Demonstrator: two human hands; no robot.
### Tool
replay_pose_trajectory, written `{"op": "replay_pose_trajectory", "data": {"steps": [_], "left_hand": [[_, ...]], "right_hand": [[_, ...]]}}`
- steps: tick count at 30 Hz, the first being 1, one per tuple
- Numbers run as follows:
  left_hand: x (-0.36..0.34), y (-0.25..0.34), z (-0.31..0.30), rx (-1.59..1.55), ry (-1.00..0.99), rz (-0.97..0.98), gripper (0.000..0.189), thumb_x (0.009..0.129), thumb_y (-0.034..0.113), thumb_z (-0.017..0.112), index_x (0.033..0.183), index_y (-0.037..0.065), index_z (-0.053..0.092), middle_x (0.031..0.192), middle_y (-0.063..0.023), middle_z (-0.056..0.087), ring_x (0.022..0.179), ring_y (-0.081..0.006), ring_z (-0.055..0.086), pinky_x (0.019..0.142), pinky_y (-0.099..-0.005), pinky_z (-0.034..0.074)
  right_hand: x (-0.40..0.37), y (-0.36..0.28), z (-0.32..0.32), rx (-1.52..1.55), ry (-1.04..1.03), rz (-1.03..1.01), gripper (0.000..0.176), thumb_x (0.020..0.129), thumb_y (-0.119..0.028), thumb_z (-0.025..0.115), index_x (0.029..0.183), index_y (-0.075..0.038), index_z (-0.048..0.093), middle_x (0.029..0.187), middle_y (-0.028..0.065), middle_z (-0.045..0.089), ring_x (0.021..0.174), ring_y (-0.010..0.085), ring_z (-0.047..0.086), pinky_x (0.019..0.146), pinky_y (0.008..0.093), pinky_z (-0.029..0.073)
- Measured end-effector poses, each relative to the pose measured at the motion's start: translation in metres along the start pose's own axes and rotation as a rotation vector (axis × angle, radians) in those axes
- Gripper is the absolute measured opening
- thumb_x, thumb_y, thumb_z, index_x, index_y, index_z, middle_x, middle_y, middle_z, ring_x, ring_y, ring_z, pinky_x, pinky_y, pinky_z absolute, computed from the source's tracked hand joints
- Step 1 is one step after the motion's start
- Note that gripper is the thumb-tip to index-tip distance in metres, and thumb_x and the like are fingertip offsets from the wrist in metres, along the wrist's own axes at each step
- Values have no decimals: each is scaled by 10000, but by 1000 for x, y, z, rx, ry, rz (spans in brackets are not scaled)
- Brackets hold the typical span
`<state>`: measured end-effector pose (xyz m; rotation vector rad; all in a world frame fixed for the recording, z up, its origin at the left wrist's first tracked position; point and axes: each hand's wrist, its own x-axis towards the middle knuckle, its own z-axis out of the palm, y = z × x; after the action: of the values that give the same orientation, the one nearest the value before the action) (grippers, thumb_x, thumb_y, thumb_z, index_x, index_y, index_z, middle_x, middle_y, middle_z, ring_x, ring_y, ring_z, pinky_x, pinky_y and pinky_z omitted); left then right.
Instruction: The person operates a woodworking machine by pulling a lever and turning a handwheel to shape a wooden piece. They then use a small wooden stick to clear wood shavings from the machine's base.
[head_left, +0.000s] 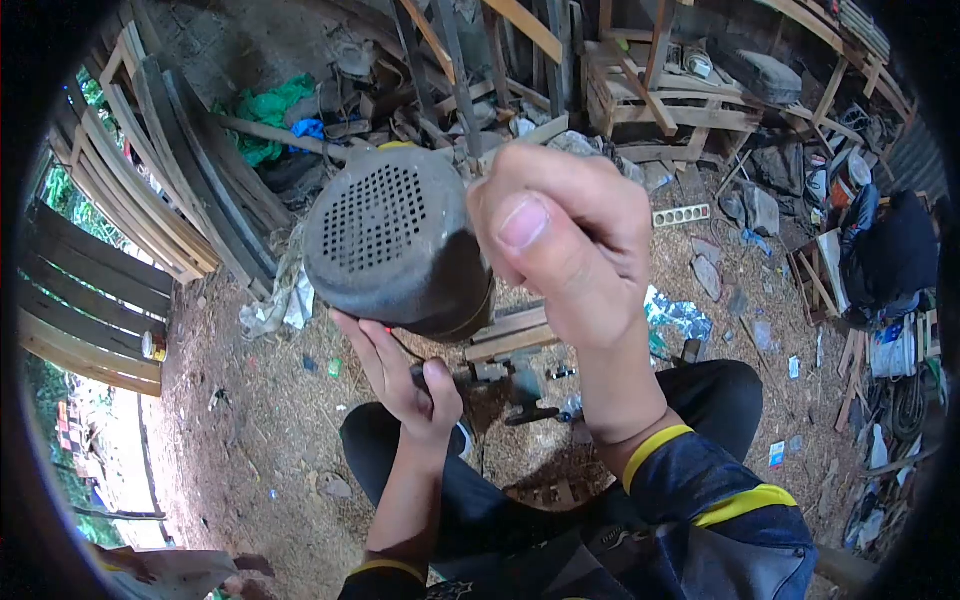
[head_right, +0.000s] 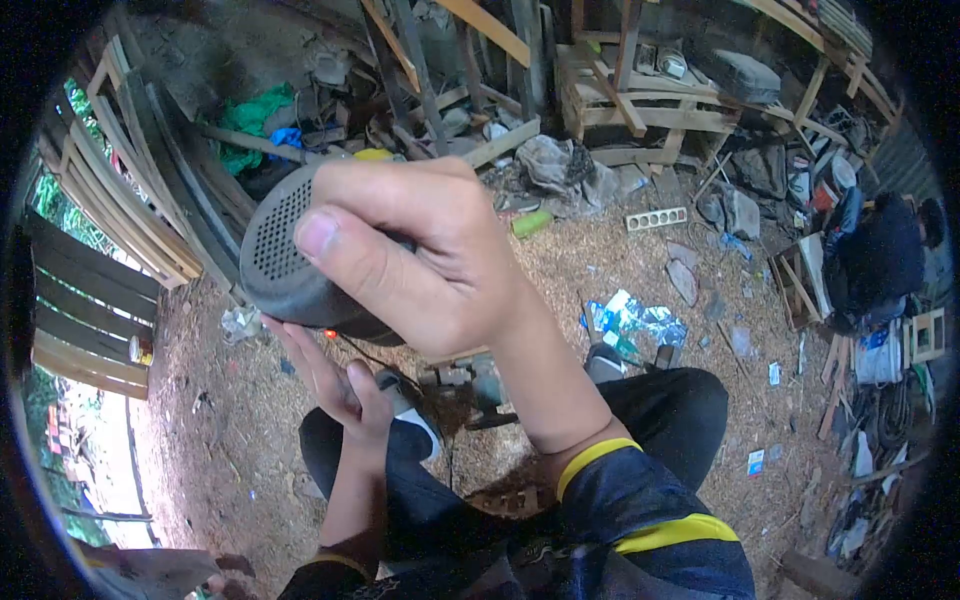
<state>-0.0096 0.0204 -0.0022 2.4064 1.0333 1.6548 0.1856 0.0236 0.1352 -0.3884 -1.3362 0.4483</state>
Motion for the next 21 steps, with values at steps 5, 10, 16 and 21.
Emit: {"op": "replay_pose_trajectory", "data": {"steps": [5, 10, 16, 21], "left_hand": [[-1, 1, 1, 62, 0, -12, 807, 898, 104, 497, 1639, -52, 217, 1668, -413, 89, 1548, -583, 132, 1256, -582, 176], [1, 6, 2, 93, 8, -12, 806, 879, 64, 478, 1633, -65, 225, 1669, -409, 97, 1549, -574, 147, 1257, -569, 189], [1, 7, 1, 110, -5, -5, 779, 904, 59, 472, 1632, -68, 225, 1664, -420, 88, 1545, -578, 156, 1256, -557, 196], [0, 4, 4, 110, 14, -8, 728, 970, 154, 420, 1633, -69, 217, 1653, -435, 96, 1540, -585, 154, 1252, -565, 199]], "right_hand": [[-4, 1, -2, 0, -10, -38, 399, 1015, -239, 588, 707, 5, 520, 578, 4, 455, 492, 82, 381, 476, 270, 275], [-7, -1, -4, -8, -21, -49, 399, 1022, -240, 584, 717, 11, 530, 602, 17, 467, 497, 82, 380, 479, 268, 285], [-11, 2, -2, 14, -11, -97, 387, 1015, -220, 585, 717, 18, 519, 623, 27, 470, 498, 106, 404, 484, 282, 305], [-17, -1, -2, -8, -4, -122, 375, 991, -209, 590, 711, 27, 512, 623, 42, 485, 505, 125, 442, 486, 296, 330]]}}
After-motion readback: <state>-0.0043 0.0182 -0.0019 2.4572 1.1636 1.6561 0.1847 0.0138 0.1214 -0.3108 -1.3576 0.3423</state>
